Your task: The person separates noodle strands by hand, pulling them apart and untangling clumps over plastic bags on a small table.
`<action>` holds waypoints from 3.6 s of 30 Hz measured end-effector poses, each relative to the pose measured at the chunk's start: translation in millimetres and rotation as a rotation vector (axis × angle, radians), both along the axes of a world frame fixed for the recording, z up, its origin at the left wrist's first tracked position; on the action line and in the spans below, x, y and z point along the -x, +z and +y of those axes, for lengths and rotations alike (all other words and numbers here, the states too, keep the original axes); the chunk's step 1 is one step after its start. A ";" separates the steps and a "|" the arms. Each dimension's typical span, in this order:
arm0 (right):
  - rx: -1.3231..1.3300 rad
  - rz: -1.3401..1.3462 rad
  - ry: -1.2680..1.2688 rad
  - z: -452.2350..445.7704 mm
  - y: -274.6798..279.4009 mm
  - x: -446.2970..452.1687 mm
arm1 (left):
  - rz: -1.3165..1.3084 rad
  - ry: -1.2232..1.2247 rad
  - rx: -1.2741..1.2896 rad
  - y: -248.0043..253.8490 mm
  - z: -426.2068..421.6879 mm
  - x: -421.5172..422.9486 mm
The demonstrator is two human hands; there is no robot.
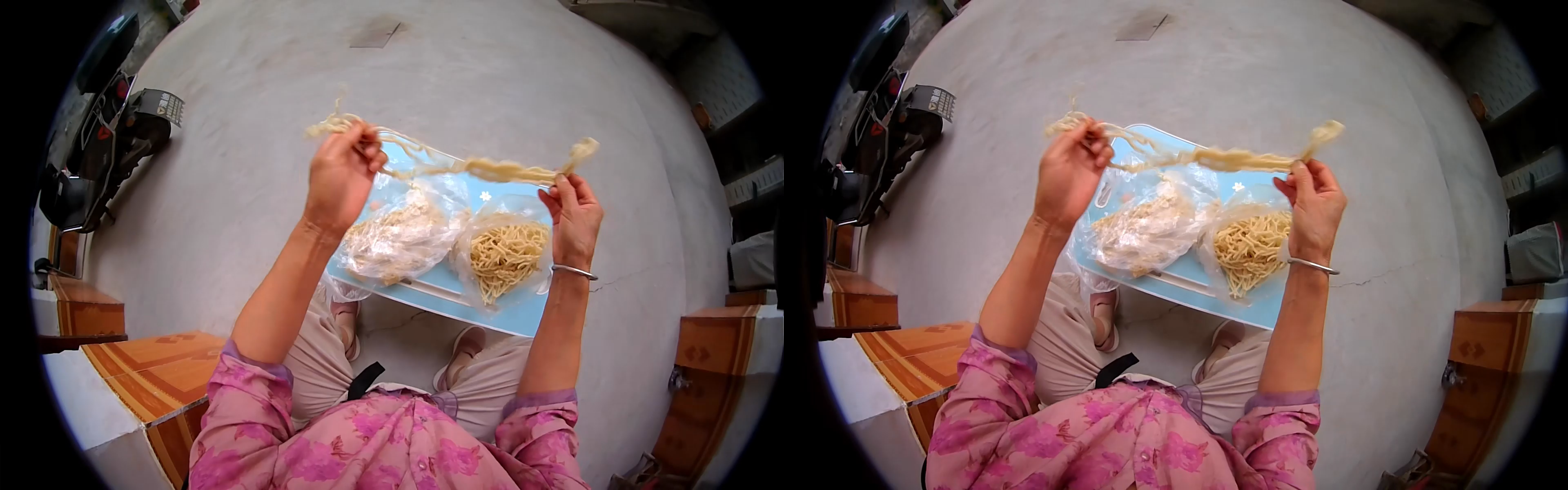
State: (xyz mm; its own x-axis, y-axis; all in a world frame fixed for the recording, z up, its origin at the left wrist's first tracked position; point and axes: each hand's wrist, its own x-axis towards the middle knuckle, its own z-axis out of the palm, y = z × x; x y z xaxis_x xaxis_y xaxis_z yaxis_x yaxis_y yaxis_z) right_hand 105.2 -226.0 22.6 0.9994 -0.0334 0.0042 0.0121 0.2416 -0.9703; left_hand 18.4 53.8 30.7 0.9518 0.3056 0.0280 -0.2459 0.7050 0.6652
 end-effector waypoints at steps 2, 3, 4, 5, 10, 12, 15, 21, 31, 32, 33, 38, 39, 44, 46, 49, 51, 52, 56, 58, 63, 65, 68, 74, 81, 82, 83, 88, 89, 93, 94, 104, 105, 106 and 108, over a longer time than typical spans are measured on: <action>-0.064 0.035 0.185 9.4 3.4 7.8 | 0.085 -0.021 -0.066 4.4 -17.2 1.8; -0.077 0.043 0.257 14.6 5.3 12.2 | 0.084 -0.092 -0.064 3.4 -22.2 1.8; -0.081 0.054 0.321 19.7 9.1 18.4 | 0.082 -0.163 -0.062 1.4 -25.7 1.8; -0.079 0.064 0.359 24.4 11.1 23.4 | 0.080 -0.233 -0.060 -0.5 -29.0 2.0; -0.022 0.049 0.498 38.5 12.2 41.2 | 0.141 -0.392 -0.261 -5.9 -53.1 6.1; 0.035 -0.013 0.519 42.1 14.1 45.1 | 0.146 -0.418 -0.475 -7.9 -59.5 8.1; 0.043 -0.019 0.560 42.2 12.3 45.4 | 0.094 -0.407 -0.595 -4.8 -62.9 10.8; 0.047 0.027 0.591 39.1 14.7 45.9 | 0.133 -0.413 -0.535 -4.2 -62.4 11.4; 0.332 -0.069 0.470 49.0 -1.8 48.7 | 0.160 -0.228 -0.908 -15.8 -70.2 10.6; 0.293 -0.051 0.480 48.5 -2.3 47.7 | 0.172 -0.251 -0.820 -15.6 -70.1 10.0; 0.253 -0.032 0.490 48.0 -2.2 46.8 | 0.184 -0.274 -0.731 -15.2 -69.3 9.0; 0.069 0.061 0.539 45.3 5.7 45.1 | 0.179 -0.277 -0.659 -15.0 -68.4 7.6; 0.059 0.069 0.542 45.2 5.2 45.2 | 0.176 -0.255 -0.687 -16.7 -69.0 7.3; 0.217 -0.027 0.507 47.4 -1.6 46.7 | 0.184 -0.213 -0.855 -16.4 -73.7 9.1; 0.279 -0.039 0.489 47.7 -5.8 47.2 | 0.193 -0.229 -0.913 -16.6 -75.6 10.3; 0.252 -0.012 0.495 48.3 -5.4 48.9 | 0.163 -0.235 -0.885 -17.3 -74.7 9.2; 0.154 0.036 0.521 46.9 1.9 50.5 | 0.199 -0.265 -0.744 -19.6 -73.2 6.6; 0.132 0.054 0.525 46.0 1.4 49.9 | 0.217 -0.279 -0.674 -20.1 -72.6 5.7; 0.079 0.096 0.548 43.5 1.0 48.5 | 0.215 -0.329 -0.558 -17.8 -68.8 6.8; 0.084 0.092 0.556 42.7 4.0 49.0 | 0.206 -0.340 -0.531 -17.9 -68.5 7.3; 0.153 0.017 0.555 42.5 10.9 51.6 | 0.173 -0.294 -0.624 -15.2 -70.2 7.4; 0.153 0.010 0.559 43.4 6.5 52.0 | 0.177 -0.291 -0.706 -15.3 -69.6 7.4; 0.239 -0.015 0.531 45.7 -2.0 53.6 | 0.171 -0.267 -0.909 -13.4 -69.3 8.0; 0.150 0.037 0.416 49.7 0.8 52.6 | 0.154 -0.194 -0.816 -13.4 -72.0 4.0; 0.027 0.118 0.380 40.9 9.1 49.2 | 0.165 -0.307 -0.392 -21.0 -64.4 -1.1; 0.032 0.115 0.387 41.2 10.6 49.5 | 0.149 -0.345 -0.458 -19.5 -65.5 -0.9; 0.037 0.112 0.395 41.7 12.2 50.3 | 0.134 -0.382 -0.524 -17.6 -67.0 0.1; -0.010 0.080 0.394 33.9 10.6 47.3 | 0.085 -0.473 -0.186 -20.0 -58.7 -1.0; -0.005 0.045 0.339 27.2 11.4 42.6 | 0.044 -0.448 -0.099 -18.4 -51.6 -1.3; -0.100 -0.002 -0.089 -36.8 2.8 -1.4 | -0.040 -0.139 0.232 11.7 -4.6 3.8; -0.153 -0.029 -0.143 -56.7 -2.0 -9.7 | -0.119 -0.162 0.254 10.7 6.5 2.6; -0.179 0.006 0.326 6.8 10.5 21.7 | -0.002 -0.212 -0.063 12.3 -10.6 7.0; -0.159 0.025 0.409 17.2 11.4 27.5 | 0.012 -0.286 -0.091 10.2 -16.4 8.6; -0.170 0.045 0.464 27.3 14.4 35.2 | 0.012 -0.348 -0.091 2.9 -22.1 7.1; -0.133 0.063 0.576 40.0 15.5 46.1 | 0.049 -0.442 -0.086 0.2 -36.2 7.3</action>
State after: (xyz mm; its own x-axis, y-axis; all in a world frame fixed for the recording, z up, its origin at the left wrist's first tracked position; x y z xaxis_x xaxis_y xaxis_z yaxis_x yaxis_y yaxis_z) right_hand 59.2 -186.0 38.1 0.8548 0.5185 -0.0232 -0.2141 0.3116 -0.9258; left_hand 11.0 17.5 30.9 0.9912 -0.1319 -0.0124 0.0992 0.6771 0.7292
